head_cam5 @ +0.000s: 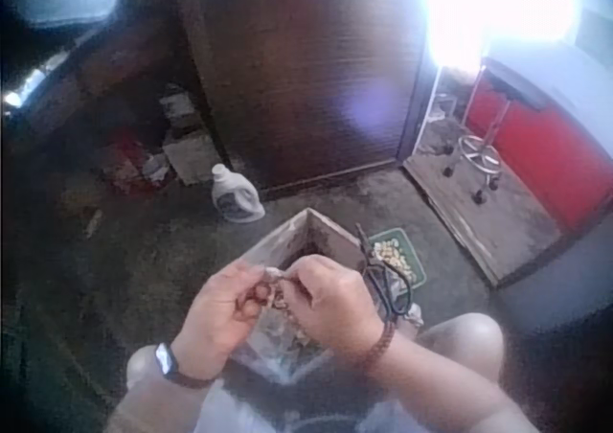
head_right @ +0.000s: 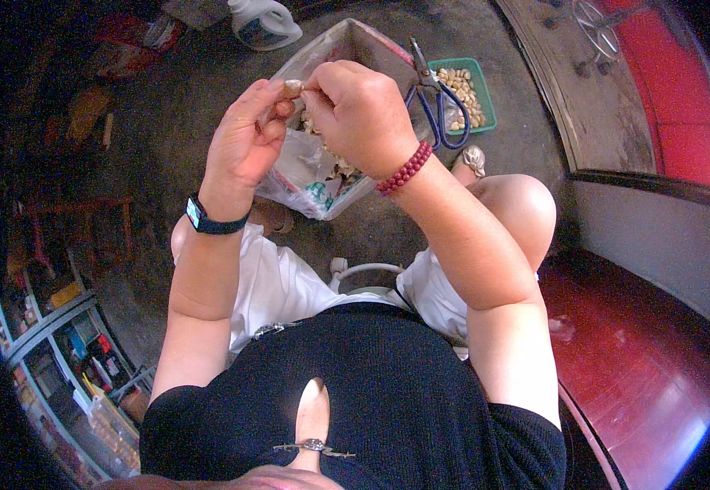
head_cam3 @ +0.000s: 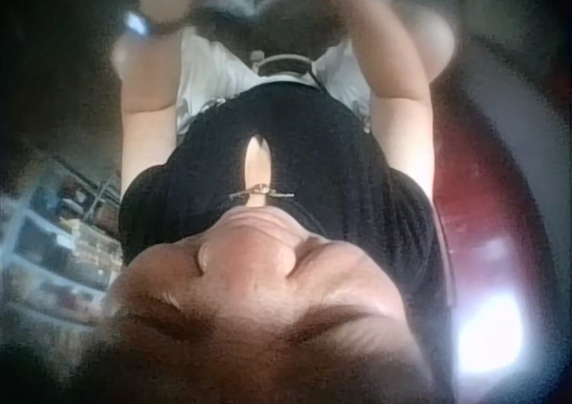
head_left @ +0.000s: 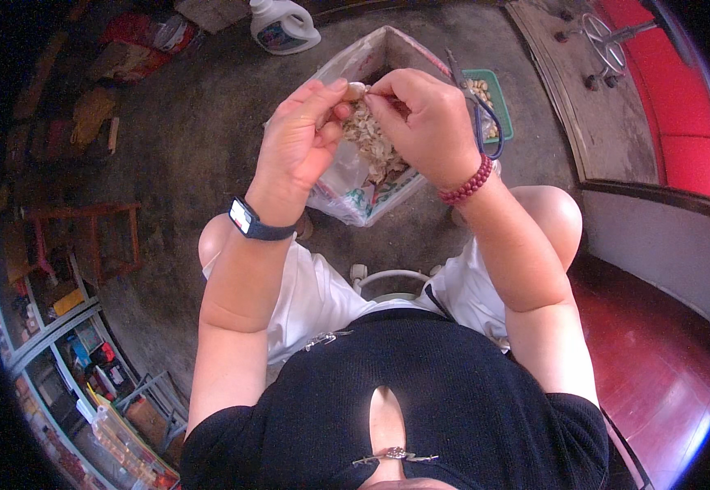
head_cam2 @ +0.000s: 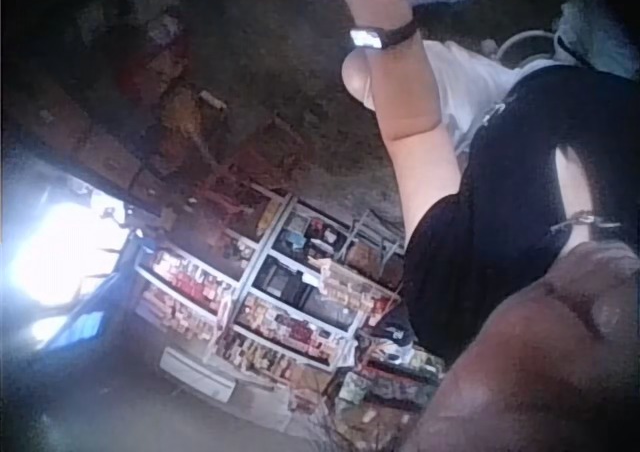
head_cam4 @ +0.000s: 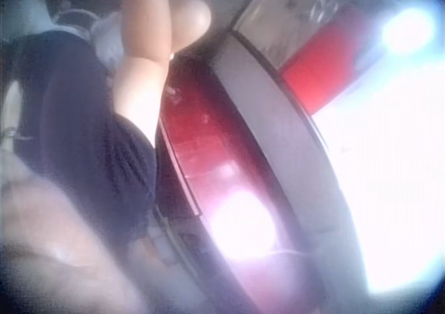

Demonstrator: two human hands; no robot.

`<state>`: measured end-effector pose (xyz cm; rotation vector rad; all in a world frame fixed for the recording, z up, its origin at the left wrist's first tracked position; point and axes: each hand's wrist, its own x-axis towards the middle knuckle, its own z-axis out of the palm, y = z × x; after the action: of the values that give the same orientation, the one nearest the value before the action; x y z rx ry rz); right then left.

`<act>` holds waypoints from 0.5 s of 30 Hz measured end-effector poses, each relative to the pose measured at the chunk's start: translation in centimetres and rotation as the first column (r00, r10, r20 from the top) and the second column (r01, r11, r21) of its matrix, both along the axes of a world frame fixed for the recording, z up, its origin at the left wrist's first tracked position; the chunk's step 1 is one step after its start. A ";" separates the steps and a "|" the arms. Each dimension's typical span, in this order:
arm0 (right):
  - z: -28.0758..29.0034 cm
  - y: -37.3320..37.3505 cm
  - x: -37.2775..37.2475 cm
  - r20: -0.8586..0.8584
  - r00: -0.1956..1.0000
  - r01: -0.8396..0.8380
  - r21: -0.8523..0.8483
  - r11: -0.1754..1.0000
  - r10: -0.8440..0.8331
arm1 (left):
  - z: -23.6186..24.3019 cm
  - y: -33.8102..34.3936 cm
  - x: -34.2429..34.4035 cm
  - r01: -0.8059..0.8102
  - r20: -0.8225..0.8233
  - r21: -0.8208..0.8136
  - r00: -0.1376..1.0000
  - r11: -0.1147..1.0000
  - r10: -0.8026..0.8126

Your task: The person peels garlic cloves by hand, discarding skins into a plastic-lined bin and placing peeled cloves into a green basket, occasionally using scissors to snip the ends of the cloves.

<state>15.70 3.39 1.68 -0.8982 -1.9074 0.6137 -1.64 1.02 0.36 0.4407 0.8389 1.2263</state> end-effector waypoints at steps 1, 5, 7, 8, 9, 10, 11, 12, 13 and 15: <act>-0.1 0.0 -0.1 -0.005 1.000 0.012 0.001 1.000 -0.012 | 0.0 0.0 0.0 0.004 -0.009 -0.005 1.000 1.000 -0.004; 0.0 -0.1 -0.5 -0.031 0.997 0.076 0.039 0.996 -0.075 | 0.2 -0.1 0.1 0.019 -0.019 -0.011 1.000 1.000 -0.019; 0.1 0.0 -0.4 -0.070 0.988 0.136 -0.015 0.991 -0.137 | 0.3 -0.1 0.1 0.019 -0.021 -0.016 1.000 1.000 -0.019; 0.1 0.1 -0.3 -0.088 0.982 0.165 -0.042 0.985 -0.168 | 0.3 -0.1 0.1 0.016 -0.028 -0.022 0.999 1.000 -0.016; 0.4 0.1 -0.1 -0.114 0.979 0.156 -0.127 0.980 -0.170 | 0.3 -0.1 0.1 0.013 -0.034 -0.029 0.999 0.999 -0.014; 0.9 0.3 0.3 -0.139 0.975 0.143 -0.211 0.967 -0.175 | 0.4 -0.1 0.1 0.013 -0.037 -0.024 0.999 1.000 -0.014; 1.2 0.4 0.7 -0.163 0.970 0.127 -0.293 0.948 -0.181 | 0.5 -0.2 0.0 0.013 -0.039 -0.020 0.999 1.000 -0.014; 0.8 0.7 1.1 -0.113 0.982 0.120 -0.240 0.963 -0.151 | 0.6 -0.2 0.0 0.013 -0.042 -0.015 0.999 1.000 -0.014; 0.4 0.8 1.3 -0.026 0.995 0.092 -0.189 0.978 -0.098 | 0.6 -0.3 0.1 -0.002 -0.079 -0.019 0.997 1.000 0.001; -0.5 0.9 1.6 0.156 0.988 0.018 -0.095 0.995 -0.003 | 0.7 -0.4 0.2 -0.034 -0.153 -0.023 0.988 0.999 0.030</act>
<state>17.26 4.30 1.16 -1.0438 -2.0246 0.6496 -1.42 0.58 1.03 0.5065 0.9944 1.2215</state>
